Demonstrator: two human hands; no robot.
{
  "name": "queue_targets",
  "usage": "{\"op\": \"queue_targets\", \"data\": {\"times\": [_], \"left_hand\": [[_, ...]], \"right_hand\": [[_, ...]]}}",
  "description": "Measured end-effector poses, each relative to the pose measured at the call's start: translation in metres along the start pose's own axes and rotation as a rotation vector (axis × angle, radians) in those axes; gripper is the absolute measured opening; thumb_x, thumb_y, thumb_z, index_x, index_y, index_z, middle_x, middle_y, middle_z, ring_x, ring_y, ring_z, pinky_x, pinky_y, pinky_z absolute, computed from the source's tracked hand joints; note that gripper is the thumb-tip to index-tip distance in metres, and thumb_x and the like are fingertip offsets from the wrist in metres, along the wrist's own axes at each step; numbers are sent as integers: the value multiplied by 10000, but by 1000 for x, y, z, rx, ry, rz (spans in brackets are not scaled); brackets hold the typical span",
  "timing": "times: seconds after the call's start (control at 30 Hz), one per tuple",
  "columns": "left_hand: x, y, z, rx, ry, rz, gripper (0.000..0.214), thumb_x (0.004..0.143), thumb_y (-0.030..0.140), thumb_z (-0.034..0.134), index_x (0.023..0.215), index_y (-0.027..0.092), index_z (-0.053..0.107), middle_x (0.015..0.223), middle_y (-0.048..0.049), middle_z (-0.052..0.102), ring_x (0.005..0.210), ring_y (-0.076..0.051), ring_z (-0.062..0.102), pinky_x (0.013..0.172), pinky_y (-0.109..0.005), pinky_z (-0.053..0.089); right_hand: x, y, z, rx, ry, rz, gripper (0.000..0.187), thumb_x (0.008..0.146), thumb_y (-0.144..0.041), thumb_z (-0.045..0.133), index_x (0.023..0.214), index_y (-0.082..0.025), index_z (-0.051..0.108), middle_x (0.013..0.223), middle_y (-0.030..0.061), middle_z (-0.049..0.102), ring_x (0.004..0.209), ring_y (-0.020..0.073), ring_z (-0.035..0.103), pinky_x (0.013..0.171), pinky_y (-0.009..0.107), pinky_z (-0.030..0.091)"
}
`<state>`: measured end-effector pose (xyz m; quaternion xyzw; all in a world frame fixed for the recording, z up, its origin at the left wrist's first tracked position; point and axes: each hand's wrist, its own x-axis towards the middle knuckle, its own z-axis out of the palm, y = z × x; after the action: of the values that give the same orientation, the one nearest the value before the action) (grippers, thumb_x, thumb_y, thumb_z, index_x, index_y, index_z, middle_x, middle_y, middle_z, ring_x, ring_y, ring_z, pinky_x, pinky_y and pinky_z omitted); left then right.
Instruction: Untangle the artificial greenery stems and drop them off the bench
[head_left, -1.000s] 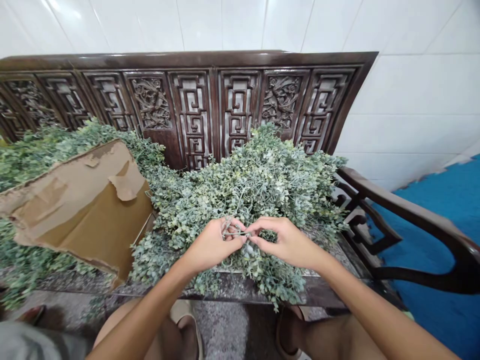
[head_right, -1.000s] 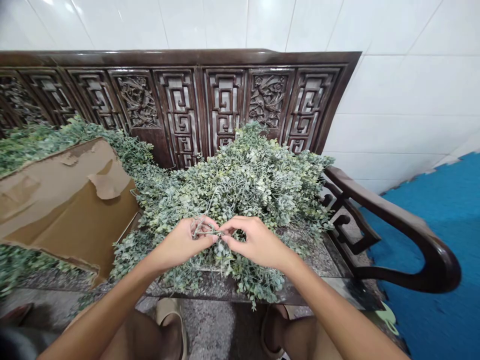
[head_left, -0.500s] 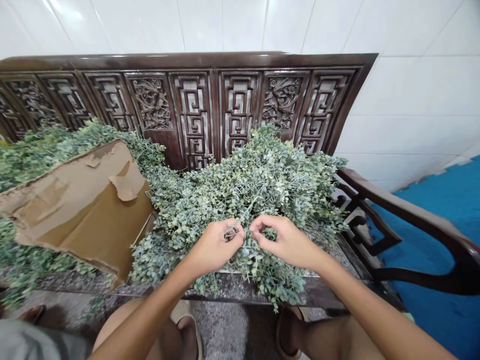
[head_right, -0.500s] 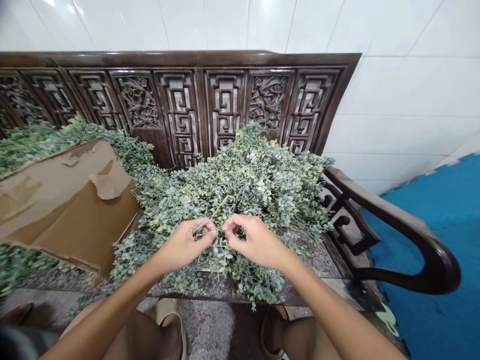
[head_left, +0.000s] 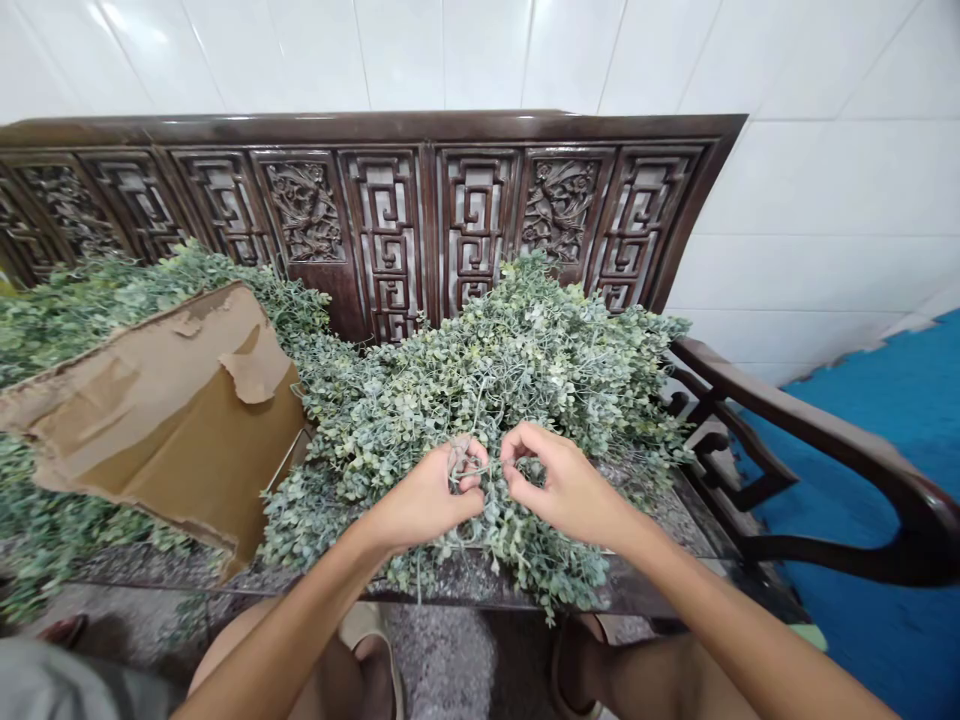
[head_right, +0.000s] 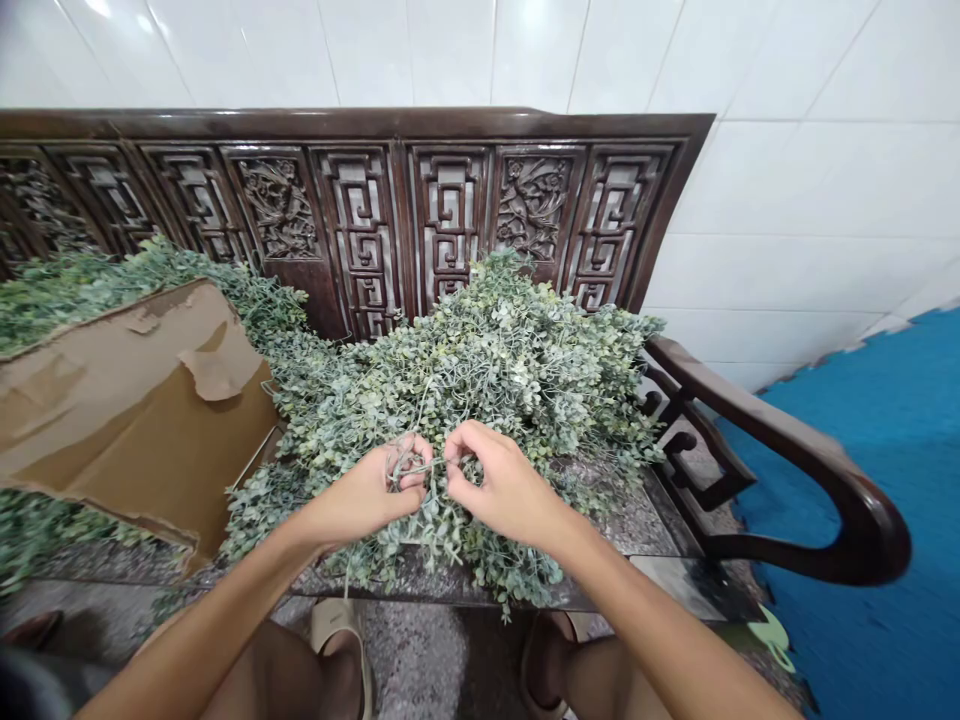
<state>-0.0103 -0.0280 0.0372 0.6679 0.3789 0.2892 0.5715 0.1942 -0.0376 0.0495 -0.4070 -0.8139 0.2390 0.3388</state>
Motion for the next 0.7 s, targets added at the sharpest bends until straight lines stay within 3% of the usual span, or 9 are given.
{"op": "queue_targets", "data": {"times": [0.17,0.33,0.4,0.57,0.7], "left_hand": [[3,-4,4,81,130,27,190,741,113,543,912,192,515,684,72,399,626,-102,363,606,-230,315],[6,-9,8,76,217,45,112,802,166,546,911,189,530,737,50,475,663,-115,430,641,-243,343],[5,-9,6,41,211,26,142,813,194,578,949,188,536,769,39,504,694,-123,465,676,-254,367],[0,-8,-2,-143,49,-12,383,786,222,687,1121,197,503,819,21,563,745,-131,523,738,-271,408],[2,-7,-2,-48,151,11,303,799,179,641,1077,189,521,817,19,551,755,-128,521,722,-256,410]], "right_hand": [[0,6,-2,163,-185,-7,39,896,-173,589,919,-204,585,966,28,613,933,180,584,884,322,447],[1,15,8,186,-137,68,122,927,-298,622,860,-199,641,975,43,647,941,197,607,894,346,455],[2,19,12,199,-112,108,142,931,-320,618,863,-198,648,925,38,662,894,196,613,862,344,466],[3,22,9,228,-56,154,209,949,-368,584,861,-190,647,880,35,676,852,193,611,833,330,468],[2,18,7,267,-138,165,223,956,-378,573,856,-185,624,845,24,647,810,173,573,777,297,452]]}}
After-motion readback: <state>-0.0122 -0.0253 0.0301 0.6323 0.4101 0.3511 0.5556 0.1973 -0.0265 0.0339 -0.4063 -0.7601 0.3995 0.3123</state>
